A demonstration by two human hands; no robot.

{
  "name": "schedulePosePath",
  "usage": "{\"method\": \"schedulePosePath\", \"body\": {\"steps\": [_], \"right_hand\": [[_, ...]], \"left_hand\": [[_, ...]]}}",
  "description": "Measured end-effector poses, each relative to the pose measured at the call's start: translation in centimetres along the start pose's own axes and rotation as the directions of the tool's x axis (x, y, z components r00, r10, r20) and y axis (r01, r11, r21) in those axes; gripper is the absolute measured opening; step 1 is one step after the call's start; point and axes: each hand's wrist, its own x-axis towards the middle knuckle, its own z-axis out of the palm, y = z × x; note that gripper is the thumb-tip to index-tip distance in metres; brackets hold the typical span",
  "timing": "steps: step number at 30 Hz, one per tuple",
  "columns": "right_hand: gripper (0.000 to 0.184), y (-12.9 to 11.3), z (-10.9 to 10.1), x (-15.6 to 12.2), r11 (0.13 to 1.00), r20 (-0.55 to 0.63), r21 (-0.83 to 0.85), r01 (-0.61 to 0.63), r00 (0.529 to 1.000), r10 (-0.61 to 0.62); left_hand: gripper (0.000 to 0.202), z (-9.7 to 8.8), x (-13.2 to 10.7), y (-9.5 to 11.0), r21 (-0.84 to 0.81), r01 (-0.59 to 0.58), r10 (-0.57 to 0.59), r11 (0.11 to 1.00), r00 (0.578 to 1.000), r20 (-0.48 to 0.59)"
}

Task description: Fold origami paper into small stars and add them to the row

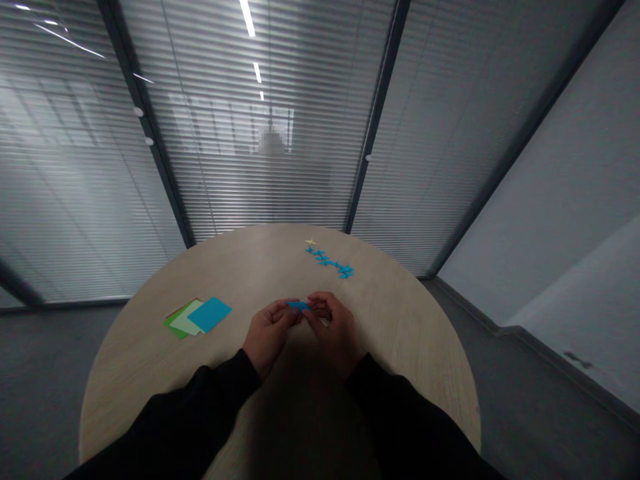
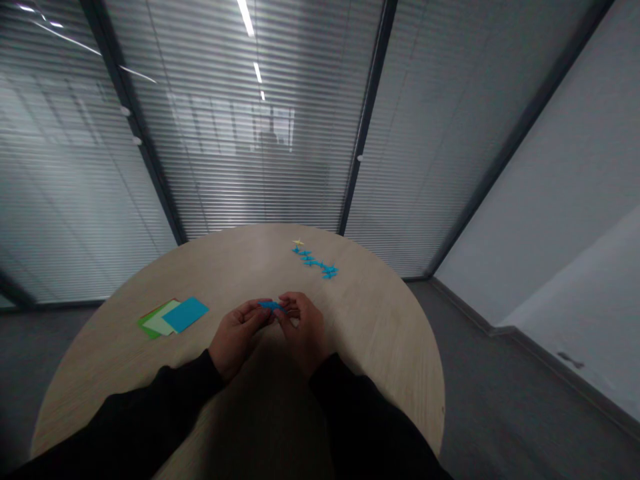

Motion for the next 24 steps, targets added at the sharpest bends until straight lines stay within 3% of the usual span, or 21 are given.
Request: {"method": "schedulePosePath", "body": {"steps": [6, 11, 14, 19, 24], "right_hand": [[0.024, 0.4, 0.3, 0.0, 0.987, 0.023, 0.129, -0.095, 0.995, 0.092], [0.026, 0.6, 0.4, -0.1, 0.953, 0.044, 0.246, -0.175, 0.985, 0.169], [0.025, 0.3, 0.5, -0.1, 0.952, 0.032, 0.251, -0.174, 0.985, 0.172], [0.014, -0.4, 0.3, -0.1, 0.988, 0.02, 0.129, -0.086, 0.996, 0.084], [0.011, -0.8, -0.2, 0.0, 0.999, -0.015, -0.04, -0.019, 1.0, 0.018]], "left_hand": [[0.044, 0.0, 0.2, -0.3, -0.039, 0.012, -0.012, 0.999, 1.0, 0.006], [0.033, -0.2, 0.3, -1.2, -0.064, 0.037, -0.029, 0.997, 0.992, 0.126], [0.029, -0.5, 0.4, -1.6, 0.009, 0.039, -0.04, 0.999, 0.993, 0.114], [0.032, -0.7, 0.2, -0.8, 0.244, -0.022, 0.007, 0.97, 0.998, 0.059], [0.033, -0.4, 0.0, 0.3, 0.424, -0.155, 0.132, 0.892, 0.988, 0.083]]}}
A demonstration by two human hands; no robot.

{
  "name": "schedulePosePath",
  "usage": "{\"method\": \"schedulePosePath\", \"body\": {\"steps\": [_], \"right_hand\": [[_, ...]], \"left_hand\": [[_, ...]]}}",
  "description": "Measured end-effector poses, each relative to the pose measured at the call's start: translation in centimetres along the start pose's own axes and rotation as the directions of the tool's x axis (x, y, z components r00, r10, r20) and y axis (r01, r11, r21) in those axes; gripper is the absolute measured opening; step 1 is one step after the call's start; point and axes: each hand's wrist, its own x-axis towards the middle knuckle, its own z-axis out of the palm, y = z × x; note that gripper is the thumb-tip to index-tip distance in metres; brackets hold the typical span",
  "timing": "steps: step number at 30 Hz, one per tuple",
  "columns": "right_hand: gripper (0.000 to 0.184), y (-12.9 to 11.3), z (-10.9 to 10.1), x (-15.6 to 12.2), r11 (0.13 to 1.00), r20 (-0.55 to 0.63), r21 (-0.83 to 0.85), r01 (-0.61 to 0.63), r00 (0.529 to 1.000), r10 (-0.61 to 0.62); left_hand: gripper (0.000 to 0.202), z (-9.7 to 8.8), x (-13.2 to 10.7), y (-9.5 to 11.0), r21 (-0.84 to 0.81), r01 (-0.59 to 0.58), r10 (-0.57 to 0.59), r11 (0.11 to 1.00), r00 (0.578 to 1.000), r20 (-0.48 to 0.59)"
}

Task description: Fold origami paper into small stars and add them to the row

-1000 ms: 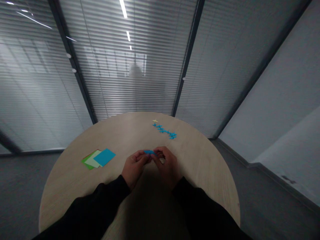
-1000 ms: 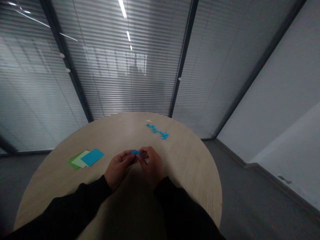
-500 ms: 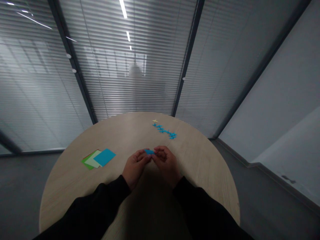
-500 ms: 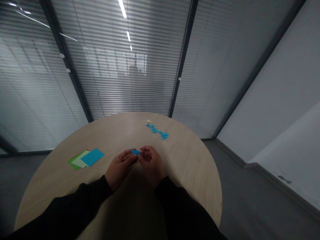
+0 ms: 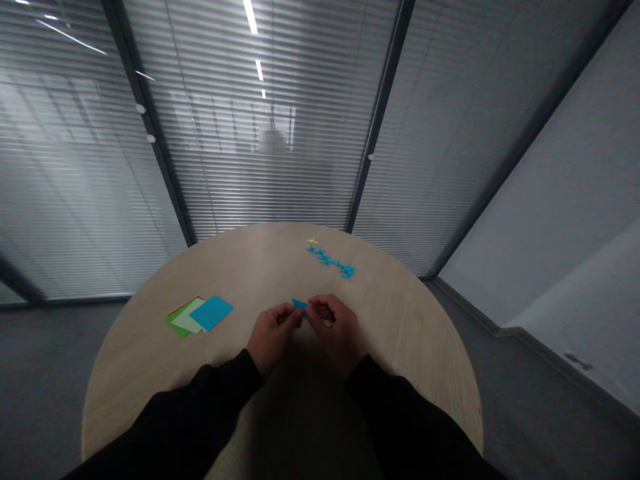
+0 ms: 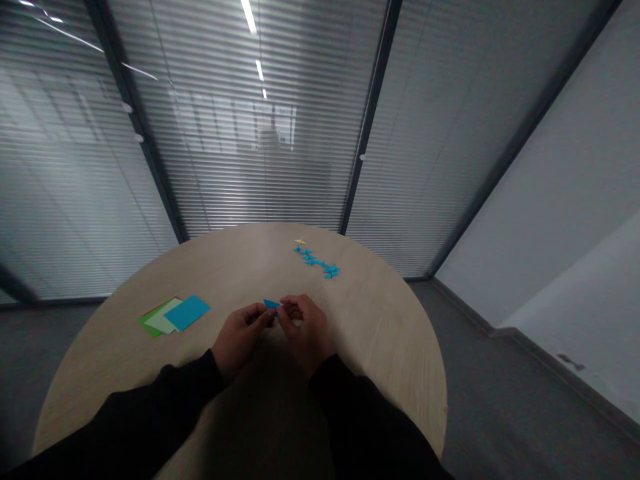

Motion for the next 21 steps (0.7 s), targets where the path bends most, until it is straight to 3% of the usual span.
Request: {"method": "schedulePosePath", "body": {"steps": [8, 21], "right_hand": [[0.008, -0.14, -0.3, 0.15, 0.968, -0.017, -0.198, 0.153, 0.987, -0.16], [0.01, 0.15, -0.23, -0.02, 0.903, 0.038, -0.349, 0.251, 0.967, -0.253]], "left_hand": [[0.03, 0.4, -0.29, 0.22, 0.109, -0.057, 0.061, 0.992, 0.998, -0.03], [0.029, 0.34, -0.23, -0.11, 0.118, -0.09, 0.094, 0.989, 0.995, -0.029]]}}
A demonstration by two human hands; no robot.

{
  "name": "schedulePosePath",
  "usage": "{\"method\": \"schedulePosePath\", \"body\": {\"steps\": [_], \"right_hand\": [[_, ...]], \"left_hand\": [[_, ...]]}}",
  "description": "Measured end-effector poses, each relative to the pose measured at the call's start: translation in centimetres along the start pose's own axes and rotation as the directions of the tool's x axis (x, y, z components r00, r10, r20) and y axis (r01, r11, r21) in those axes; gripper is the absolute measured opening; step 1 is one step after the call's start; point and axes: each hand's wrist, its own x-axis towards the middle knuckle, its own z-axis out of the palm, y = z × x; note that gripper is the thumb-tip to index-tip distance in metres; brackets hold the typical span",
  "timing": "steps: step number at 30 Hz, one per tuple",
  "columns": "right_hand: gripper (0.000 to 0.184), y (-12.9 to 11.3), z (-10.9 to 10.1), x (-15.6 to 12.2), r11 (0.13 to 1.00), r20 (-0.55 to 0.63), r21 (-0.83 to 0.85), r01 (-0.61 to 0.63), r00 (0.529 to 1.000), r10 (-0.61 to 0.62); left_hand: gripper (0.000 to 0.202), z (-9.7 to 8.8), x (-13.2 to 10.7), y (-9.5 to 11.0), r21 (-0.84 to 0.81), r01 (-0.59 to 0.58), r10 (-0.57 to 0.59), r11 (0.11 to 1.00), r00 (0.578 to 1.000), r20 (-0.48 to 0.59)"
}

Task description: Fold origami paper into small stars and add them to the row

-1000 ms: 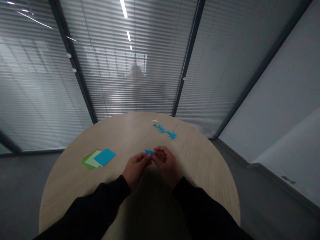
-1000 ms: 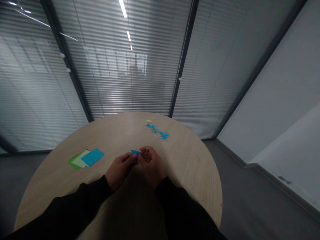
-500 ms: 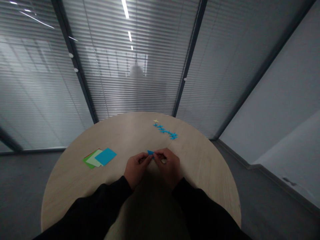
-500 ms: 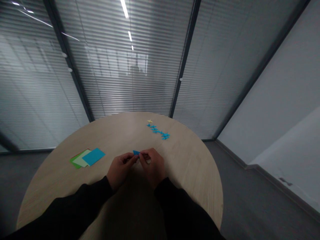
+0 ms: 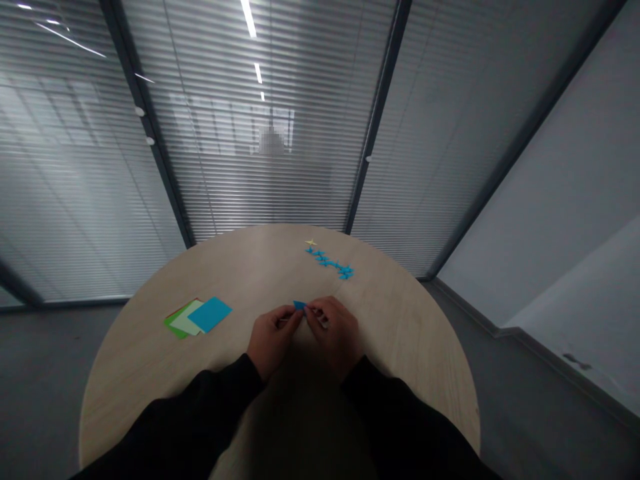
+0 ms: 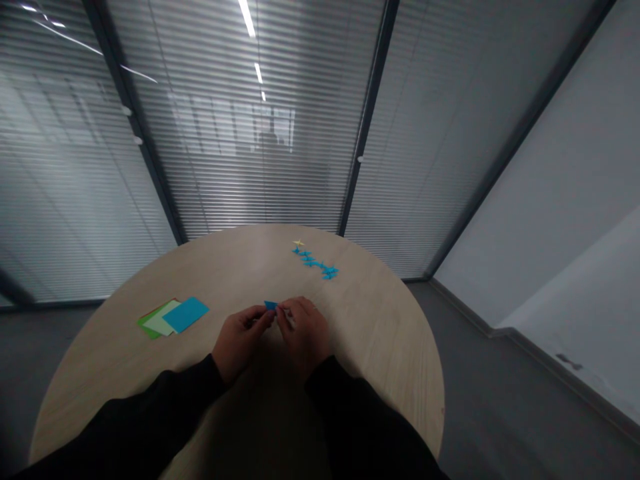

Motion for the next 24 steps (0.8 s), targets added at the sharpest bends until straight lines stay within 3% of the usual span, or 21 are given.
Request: {"method": "schedulePosePath", "body": {"steps": [10, 15, 24], "right_hand": [[0.017, 0.0, 0.0, -0.1, 0.999, -0.028, -0.04, 0.003, 1.0, -0.004], [0.02, -0.2, -0.2, 0.1, 0.993, -0.05, -0.117, 0.03, 0.998, -0.036], [0.019, -0.3, -0.4, 0.2, 0.992, -0.026, -0.124, 0.0, 1.0, -0.004]], "left_hand": [[0.033, 0.3, 0.1, -0.3, -0.07, 0.023, -0.023, 0.997, 1.0, -0.012], [0.038, 1.0, -0.2, -0.8, -0.128, 0.103, -0.104, 0.987, 0.995, -0.003], [0.036, 1.0, -0.1, -0.3, -0.091, 0.054, -0.058, 0.994, 0.997, -0.041]]}}
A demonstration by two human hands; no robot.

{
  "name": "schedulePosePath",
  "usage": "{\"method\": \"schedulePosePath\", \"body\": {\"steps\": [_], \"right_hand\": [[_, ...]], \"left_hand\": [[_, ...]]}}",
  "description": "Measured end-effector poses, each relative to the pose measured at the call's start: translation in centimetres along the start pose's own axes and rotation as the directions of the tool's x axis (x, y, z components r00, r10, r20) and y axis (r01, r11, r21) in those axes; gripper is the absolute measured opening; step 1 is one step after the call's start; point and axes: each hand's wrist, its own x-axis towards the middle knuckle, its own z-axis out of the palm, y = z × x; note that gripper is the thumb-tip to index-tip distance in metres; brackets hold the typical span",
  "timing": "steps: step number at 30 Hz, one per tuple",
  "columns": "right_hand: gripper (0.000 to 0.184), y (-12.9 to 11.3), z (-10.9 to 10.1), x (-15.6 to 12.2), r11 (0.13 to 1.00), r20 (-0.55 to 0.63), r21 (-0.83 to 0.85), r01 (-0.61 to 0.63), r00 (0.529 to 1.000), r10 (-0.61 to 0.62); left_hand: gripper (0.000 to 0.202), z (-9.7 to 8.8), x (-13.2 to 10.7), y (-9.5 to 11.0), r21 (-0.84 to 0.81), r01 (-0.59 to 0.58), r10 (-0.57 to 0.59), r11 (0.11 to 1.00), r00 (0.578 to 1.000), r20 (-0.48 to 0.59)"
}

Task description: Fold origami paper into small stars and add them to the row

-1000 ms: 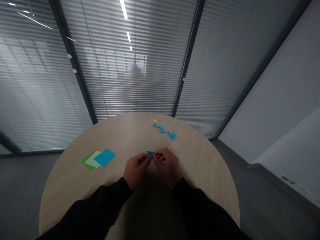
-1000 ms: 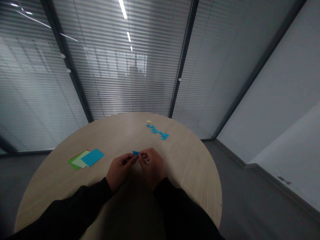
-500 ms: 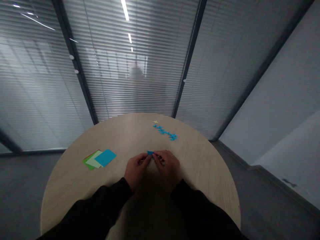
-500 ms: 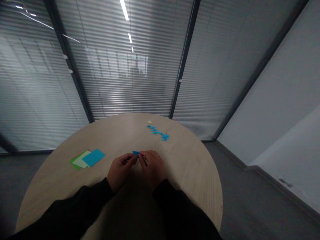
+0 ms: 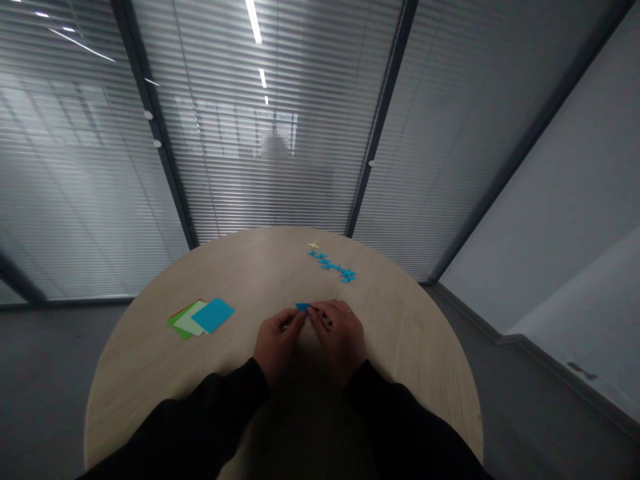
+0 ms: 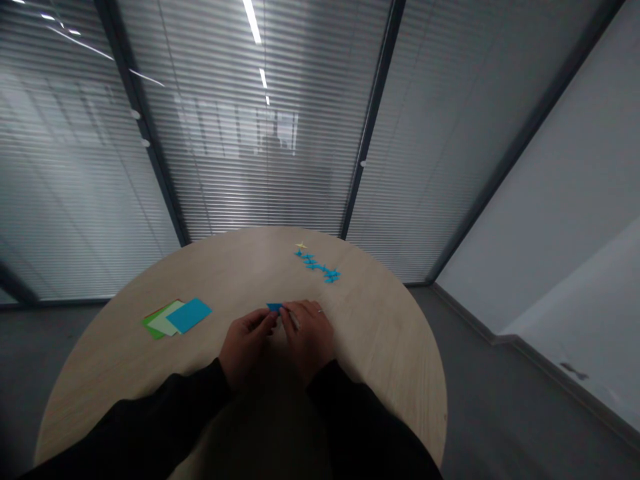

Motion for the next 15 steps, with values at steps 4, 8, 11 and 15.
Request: {"method": "schedulePosePath", "body": {"steps": [4, 8, 11, 15], "right_hand": [[0.015, 0.1, 0.2, -0.12, 1.0, -0.001, -0.022, -0.016, 1.0, 0.016], [0.012, 0.32, 0.48, -0.19, 0.999, -0.011, -0.041, 0.006, 1.0, -0.006], [0.01, 0.42, 0.51, -0.13, 0.995, -0.009, -0.091, 0.046, 0.999, -0.047], [0.014, 0.34, 0.27, 0.01, 0.974, 0.053, -0.166, 0.153, 0.988, -0.146]], "left_hand": [[0.035, 0.01, -0.15, 0.32, 0.003, 0.002, -0.002, 1.0, 1.0, 0.007], [0.034, -0.02, -0.29, 0.54, 0.006, -0.015, 0.015, 1.0, 1.0, 0.014], [0.035, -0.03, -0.31, 0.56, 0.012, -0.021, 0.021, 1.0, 1.0, 0.019], [0.035, -0.02, -0.23, 0.41, 0.034, -0.029, 0.028, 0.999, 0.999, 0.021]]}}
